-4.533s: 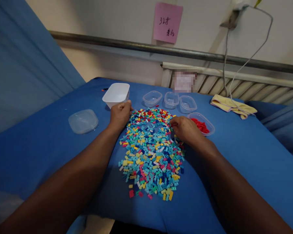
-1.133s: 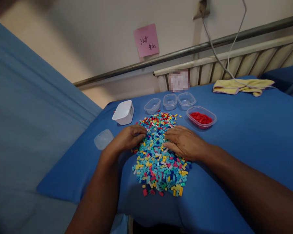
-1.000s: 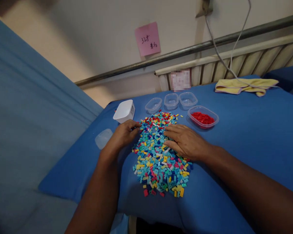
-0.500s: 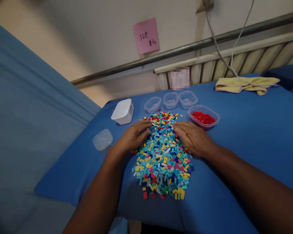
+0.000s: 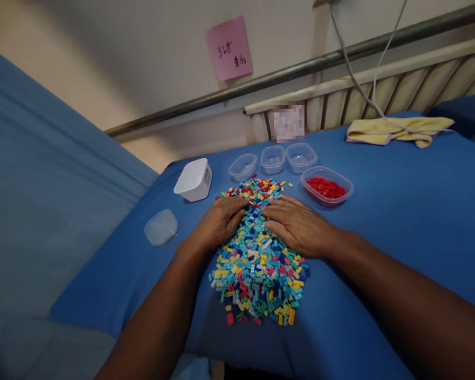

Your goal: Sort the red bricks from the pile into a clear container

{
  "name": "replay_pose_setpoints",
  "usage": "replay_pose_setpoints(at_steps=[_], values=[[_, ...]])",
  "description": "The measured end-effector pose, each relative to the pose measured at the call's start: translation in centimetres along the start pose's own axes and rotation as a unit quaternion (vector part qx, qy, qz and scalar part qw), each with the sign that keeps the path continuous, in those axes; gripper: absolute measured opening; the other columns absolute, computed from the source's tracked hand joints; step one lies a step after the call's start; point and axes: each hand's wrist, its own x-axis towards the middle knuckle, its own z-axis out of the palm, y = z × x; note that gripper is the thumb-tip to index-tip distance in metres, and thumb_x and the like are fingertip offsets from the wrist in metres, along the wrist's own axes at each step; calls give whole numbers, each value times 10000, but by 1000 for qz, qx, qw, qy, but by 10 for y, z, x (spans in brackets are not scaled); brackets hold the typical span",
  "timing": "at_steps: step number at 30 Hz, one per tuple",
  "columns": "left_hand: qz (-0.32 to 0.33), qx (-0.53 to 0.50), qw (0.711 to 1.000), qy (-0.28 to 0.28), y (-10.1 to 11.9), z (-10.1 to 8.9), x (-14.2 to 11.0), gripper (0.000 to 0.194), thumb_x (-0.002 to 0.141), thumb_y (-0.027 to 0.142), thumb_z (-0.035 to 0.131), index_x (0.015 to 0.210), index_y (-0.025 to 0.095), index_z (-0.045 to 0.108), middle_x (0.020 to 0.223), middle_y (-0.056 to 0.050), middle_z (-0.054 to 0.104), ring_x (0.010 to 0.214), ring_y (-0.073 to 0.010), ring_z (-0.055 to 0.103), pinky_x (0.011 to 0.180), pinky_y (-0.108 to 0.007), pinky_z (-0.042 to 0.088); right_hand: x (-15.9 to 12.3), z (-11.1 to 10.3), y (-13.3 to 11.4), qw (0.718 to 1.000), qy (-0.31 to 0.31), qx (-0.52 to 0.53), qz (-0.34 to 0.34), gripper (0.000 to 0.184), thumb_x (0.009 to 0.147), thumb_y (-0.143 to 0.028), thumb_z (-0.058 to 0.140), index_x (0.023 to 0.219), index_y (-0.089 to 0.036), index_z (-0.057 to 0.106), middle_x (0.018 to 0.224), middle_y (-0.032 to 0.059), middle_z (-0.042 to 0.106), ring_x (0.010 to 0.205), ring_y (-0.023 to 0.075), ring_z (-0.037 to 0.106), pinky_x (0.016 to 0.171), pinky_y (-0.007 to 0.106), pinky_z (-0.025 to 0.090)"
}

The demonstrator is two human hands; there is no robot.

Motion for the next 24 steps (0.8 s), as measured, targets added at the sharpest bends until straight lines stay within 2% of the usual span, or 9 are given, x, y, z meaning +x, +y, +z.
replay_pose_setpoints(at_steps=[3,6,9,12,16,17,20,22,24], values=[[-54,20,997,58,-2,-1,-1,358,1117,316,517,1345,200,768,1261,-113,810,1199,-291,743,1127,-500,554,-1,-6,-2,998,60,4,-1,451,1178,-415,420,1332,-176,771,1304,150,818,1270,341,739,1177,603,530],[-84,17,992,88,-7,-1,-3,388,1104,273,501,1393,181,743,1305,-133,791,1221,-297,733,1098,-486,574,-3,-10,-3,995,94,21,19,405,1171,-401,441,1260,-206,785,1238,133,825,1181,320,757,1092,536,579],[-74,-7,996,55,-10,0,-3,437,1081,218,497,1467,193,700,1391,-124,770,1294,-294,712,1150,-499,553,-3,-9,-3,995,95,32,27,385,1169,-400,442,1228,-244,789,1250,108,824,1198,309,753,1092,505,581],[-43,-30,998,36,-10,0,-2,403,1072,235,527,1415,212,737,1294,-95,809,1239,-285,735,1163,-511,542,-2,-7,-2,995,90,38,32,382,1173,-400,434,1214,-250,783,1240,99,824,1181,302,756,1075,492,587],[-88,-56,985,135,-12,-1,-3,378,1069,250,531,1365,240,766,1244,-76,821,1208,-263,744,1116,-478,576,-3,-7,-1,994,90,45,33,389,1182,-406,419,1173,-241,772,1234,110,820,1166,298,757,1054,480,588],[-95,-62,983,144,-13,-1,-3,390,1067,242,525,1381,247,757,1263,-74,816,1221,-258,740,1113,-471,578,-3,-7,-1,994,90,47,33,394,1183,-408,417,1156,-241,772,1225,112,820,1158,298,758,1045,476,589],[-71,-56,991,100,-13,1,-2,411,1059,238,537,1420,243,733,1315,-77,805,1260,-270,726,1159,-501,545,-2,-8,-2,994,93,50,37,406,1183,-416,415,1114,-241,775,1202,112,824,1137,299,764,1018,465,594],[-57,-52,995,65,-11,0,-2,393,1066,255,542,1403,232,744,1228,-72,830,1206,-272,745,1179,-516,524,-2,-8,-3,993,95,53,41,414,1182,-426,418,1087,-242,776,1194,112,825,1127,300,766,1002,461,596],[-88,-68,989,99,-12,-3,-2,378,1084,285,529,1376,223,761,1123,-63,843,1127,-256,765,1150,-487,544,-2,-8,-3,993,97,55,44,423,1181,-437,418,1077,-240,777,1195,113,825,1125,301,765,1002,463,597]])
